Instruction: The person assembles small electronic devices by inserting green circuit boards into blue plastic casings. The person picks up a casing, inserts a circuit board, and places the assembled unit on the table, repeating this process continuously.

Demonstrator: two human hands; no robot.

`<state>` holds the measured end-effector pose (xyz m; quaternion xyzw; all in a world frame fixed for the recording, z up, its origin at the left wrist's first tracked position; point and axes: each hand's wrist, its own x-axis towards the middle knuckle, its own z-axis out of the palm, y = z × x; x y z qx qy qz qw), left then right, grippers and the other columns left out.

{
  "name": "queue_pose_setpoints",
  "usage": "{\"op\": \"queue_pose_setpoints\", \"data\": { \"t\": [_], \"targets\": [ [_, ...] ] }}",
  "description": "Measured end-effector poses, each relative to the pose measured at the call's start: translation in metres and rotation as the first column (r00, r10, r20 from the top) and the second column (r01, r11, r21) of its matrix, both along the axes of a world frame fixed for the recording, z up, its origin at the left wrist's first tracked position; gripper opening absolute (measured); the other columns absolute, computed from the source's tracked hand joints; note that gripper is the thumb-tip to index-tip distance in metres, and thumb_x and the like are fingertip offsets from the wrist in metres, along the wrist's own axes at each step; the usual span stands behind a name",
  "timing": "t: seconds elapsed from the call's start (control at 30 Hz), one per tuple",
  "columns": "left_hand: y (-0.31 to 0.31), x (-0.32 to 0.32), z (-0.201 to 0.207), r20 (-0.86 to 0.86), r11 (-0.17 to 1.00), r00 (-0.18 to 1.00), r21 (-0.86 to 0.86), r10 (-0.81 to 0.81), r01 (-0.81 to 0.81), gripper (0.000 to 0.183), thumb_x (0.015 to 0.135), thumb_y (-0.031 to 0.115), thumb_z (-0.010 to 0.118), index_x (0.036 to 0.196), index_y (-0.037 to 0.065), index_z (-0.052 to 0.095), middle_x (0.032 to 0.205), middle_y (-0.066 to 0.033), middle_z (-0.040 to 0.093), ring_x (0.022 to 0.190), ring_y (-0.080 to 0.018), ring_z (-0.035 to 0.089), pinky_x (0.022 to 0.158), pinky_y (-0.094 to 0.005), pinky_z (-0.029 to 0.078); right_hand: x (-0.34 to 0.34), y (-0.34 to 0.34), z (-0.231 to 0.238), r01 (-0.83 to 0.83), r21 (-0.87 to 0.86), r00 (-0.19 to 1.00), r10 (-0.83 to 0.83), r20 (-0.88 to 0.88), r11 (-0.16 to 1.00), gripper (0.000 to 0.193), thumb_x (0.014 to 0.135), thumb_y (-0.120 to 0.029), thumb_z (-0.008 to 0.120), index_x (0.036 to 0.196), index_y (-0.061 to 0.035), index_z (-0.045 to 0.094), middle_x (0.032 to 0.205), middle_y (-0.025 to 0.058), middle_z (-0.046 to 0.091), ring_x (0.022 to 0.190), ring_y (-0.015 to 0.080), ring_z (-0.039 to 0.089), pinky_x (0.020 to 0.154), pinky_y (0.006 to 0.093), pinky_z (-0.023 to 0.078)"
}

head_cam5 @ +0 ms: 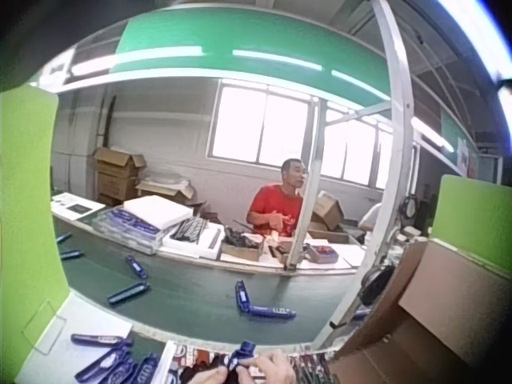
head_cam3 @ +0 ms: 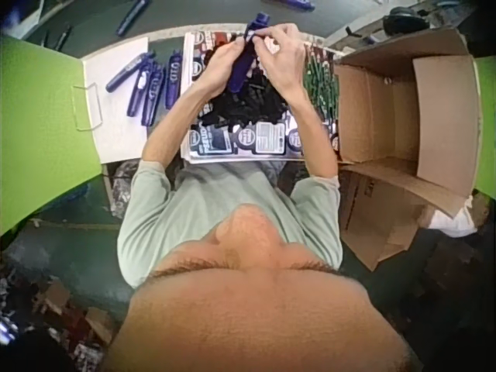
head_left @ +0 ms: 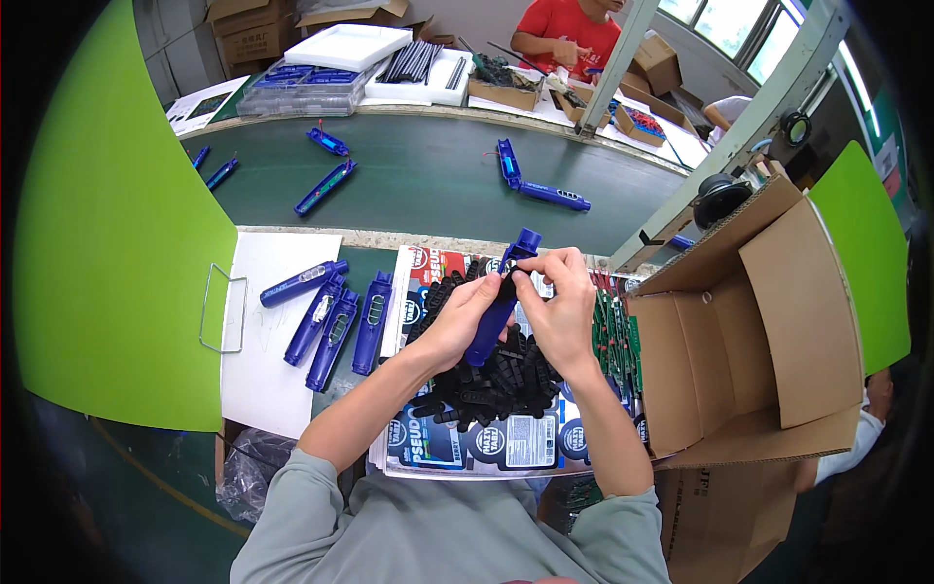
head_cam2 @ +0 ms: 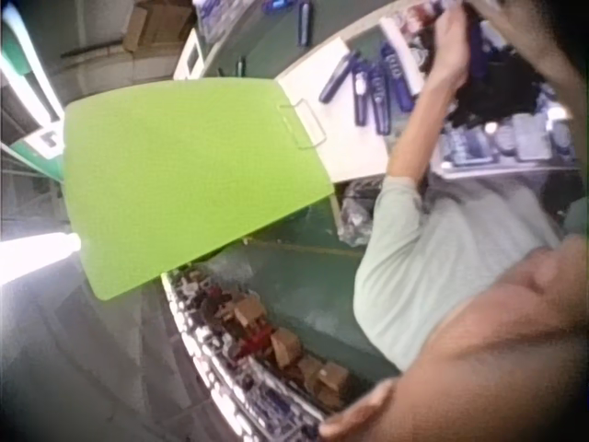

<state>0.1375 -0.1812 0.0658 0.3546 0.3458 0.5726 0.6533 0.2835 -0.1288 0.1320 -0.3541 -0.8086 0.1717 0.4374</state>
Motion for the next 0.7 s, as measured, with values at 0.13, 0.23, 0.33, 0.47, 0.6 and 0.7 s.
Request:
{"op": "queue_pose_setpoints", "data": {
  "t": [0.13,0.23,0.33,0.47,0.6,0.7],
  "targets": [
    [-0.001,0.005,0.005,-0.061,0.995,0.996,0.076,0.064,-0.059,0.043,0.108,0.044,0.047,0.121,0.004,0.057,0.088,-0.004,0.065,0.075,-0.0084,0.063,0.065,-0.024,0.055,0.001,0.002,-0.014,0.046,0.054,0.999,-0.047,0.023,0.997,0.013,0.08,-0.007,0.077,0.091,-0.0026,0.071,0.09,0.0109,0.058,0.086,0.0291,0.059,0.078,0.0421,0.044],
    [-0.001,0.012,0.002,-0.145,0.978,0.973,0.134,0.178,-0.158,0.032,0.107,0.028,0.053,0.124,0.001,0.055,0.09,-0.0041,0.065,0.075,-0.0071,0.063,0.063,-0.0232,0.055,0.0,0.001,-0.015,0.079,0.1,0.996,-0.083,0.039,0.992,0.011,0.08,-0.008,0.077,0.087,-0.0035,0.07,0.089,0.0105,0.057,0.086,0.0293,0.058,0.08,0.0428,0.043],
    [0.0,0.015,-0.004,-0.35,0.948,0.894,0.248,0.278,-0.198,0.028,0.102,0.007,0.056,0.127,-0.004,0.055,0.09,-0.0065,0.066,0.075,-0.0064,0.064,0.062,-0.0233,0.055,0.005,-0.002,-0.018,0.101,0.116,0.991,-0.11,0.073,0.988,0.018,0.079,-0.008,0.078,0.093,-0.0036,0.067,0.091,0.0108,0.056,0.086,0.0288,0.056,0.08,0.0421,0.042],
    [-0.001,0.02,0.003,-0.544,0.914,0.755,0.36,0.367,-0.184,0.026,0.1,0.005,0.057,0.125,-0.005,0.058,0.091,-0.0094,0.067,0.075,-0.0096,0.065,0.065,-0.0266,0.055,0.013,-0.004,-0.017,0.183,-0.024,0.98,-0.184,-0.071,0.983,0.04,0.077,-0.009,0.079,0.111,-0.0023,0.06,0.095,0.0114,0.053,0.085,0.0272,0.054,0.079,0.0398,0.043],
    [-0.007,0.02,0.009,-0.639,0.776,0.464,0.594,0.614,-0.21,0.022,0.094,0.002,0.06,0.115,-0.002,0.063,0.094,-0.0227,0.068,0.081,-0.0401,0.07,0.071,-0.0429,0.055,0.014,-0.002,-0.023,0.042,-0.299,0.958,-0.123,-0.258,0.953,0.04,0.079,-0.012,0.079,0.113,0.0005,0.061,0.095,0.0121,0.063,0.083,0.0186,0.06,0.074,0.0351,0.049],
    [-0.011,0.019,0.008,-0.698,0.775,0.355,0.612,0.622,-0.156,0.021,0.092,0.0,0.06,0.112,0.0,0.062,0.089,-0.0211,0.068,0.078,-0.0403,0.069,0.068,-0.0443,0.054,0.019,0.006,-0.042,-0.179,-0.46,0.945,0.022,-0.326,0.869,0.021,0.082,-0.014,0.076,0.094,0.0009,0.067,0.071,0.0074,0.068,0.062,0.0146,0.063,0.061,0.0321,0.05]
  ]
}}
